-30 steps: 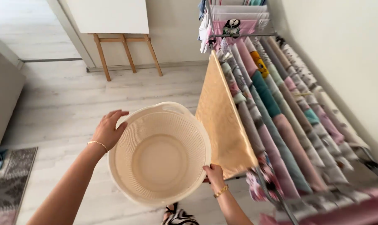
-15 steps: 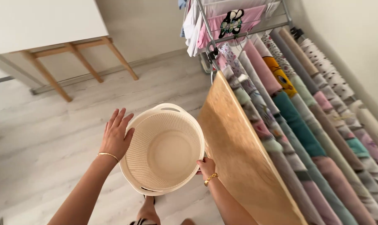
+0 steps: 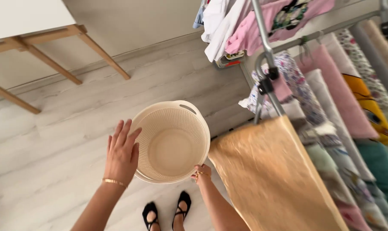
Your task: The person carries a plastic laundry basket to a clothes drying rack and takes dried clothing items off the rack one at a time, placing them into the basket. They work around the rack, gathering shirts, pants, and small garments until the basket is filled with the collected laundry.
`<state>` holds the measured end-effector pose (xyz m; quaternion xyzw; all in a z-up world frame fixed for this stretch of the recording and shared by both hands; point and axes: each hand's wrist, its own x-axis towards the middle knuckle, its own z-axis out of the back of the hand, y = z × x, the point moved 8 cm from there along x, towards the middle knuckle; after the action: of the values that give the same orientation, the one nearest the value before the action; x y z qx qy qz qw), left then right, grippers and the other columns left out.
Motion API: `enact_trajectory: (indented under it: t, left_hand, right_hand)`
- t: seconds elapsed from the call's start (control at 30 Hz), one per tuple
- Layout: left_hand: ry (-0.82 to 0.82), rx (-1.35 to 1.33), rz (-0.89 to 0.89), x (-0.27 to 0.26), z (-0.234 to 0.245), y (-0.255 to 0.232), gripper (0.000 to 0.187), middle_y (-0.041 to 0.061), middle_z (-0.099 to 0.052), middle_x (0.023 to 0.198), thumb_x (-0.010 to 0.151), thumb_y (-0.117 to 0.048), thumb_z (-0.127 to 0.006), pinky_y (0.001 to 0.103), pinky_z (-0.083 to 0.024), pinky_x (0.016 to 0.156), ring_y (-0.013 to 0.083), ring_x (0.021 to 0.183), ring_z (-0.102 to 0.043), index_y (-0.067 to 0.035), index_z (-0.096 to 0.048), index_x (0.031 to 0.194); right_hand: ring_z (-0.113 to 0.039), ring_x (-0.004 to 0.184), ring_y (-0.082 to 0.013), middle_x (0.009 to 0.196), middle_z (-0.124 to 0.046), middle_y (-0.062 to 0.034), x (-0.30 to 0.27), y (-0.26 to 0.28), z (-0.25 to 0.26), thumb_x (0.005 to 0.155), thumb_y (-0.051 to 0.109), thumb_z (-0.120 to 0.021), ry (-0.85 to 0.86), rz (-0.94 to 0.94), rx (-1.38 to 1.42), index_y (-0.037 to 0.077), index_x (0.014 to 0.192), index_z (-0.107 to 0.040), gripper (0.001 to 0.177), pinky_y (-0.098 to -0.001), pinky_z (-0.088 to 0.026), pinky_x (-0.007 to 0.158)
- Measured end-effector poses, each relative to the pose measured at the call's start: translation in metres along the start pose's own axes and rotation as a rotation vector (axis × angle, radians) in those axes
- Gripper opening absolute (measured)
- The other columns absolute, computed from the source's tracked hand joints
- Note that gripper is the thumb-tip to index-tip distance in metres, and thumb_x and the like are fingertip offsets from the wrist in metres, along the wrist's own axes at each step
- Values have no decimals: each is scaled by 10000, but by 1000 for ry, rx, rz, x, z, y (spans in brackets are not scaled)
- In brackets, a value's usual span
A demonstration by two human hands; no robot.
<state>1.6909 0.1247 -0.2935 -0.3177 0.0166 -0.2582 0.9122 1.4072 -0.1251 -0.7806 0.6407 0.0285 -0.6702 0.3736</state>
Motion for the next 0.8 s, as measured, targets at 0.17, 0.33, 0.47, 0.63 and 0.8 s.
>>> enact_trajectory:
  t: [0.17,0.33,0.47,0.63,0.8]
  left_hand:
    - [6,-9,2,19,-36,9,442,89,-420,1598,930,-62,-548,619,-256,1181,328,1531,-293,-164,-598,1357]
    - [-10,0,-13,45,-60,18,440,74,-433,1587,928,-63,-540,612,-246,1192,306,1532,-295,-163,-607,1351]
    - [-5,45,-32,56,-65,13,407,68,-418,1590,934,-80,-550,619,-249,1183,294,1524,-293,-169,-617,1326]
    - [7,73,-84,71,-60,-1,400,41,-414,1591,941,-89,-553,624,-276,1168,265,1527,-295,-175,-616,1326]
    - [44,62,-159,85,-35,-54,435,42,-388,1603,883,-84,-582,625,-288,1172,257,1517,-297,-187,-615,1305]
  right_hand:
    - [-731,800,-379,1077,-660,-270,47,-9,-47,884,-6,-657,-18,-58,70,-68,1184,-628,308,-563,-653,724]
    - [-704,852,-343,1209,-651,-170,85,-11,-69,902,-18,-631,-53,-114,117,80,1272,-630,383,-580,-636,771]
    - [-698,900,-292,1255,-644,-150,98,-19,-61,967,17,-637,-98,-196,16,62,1326,-616,362,-548,-633,763]
    - [-645,1038,-247,1326,-601,-89,95,-12,-54,978,21,-633,28,-84,-146,119,1388,-547,430,-502,-609,872]
    - [-586,1289,-177,1449,-559,-111,53,40,-69,935,10,-716,361,400,-532,101,1453,-479,577,-323,-549,1057]
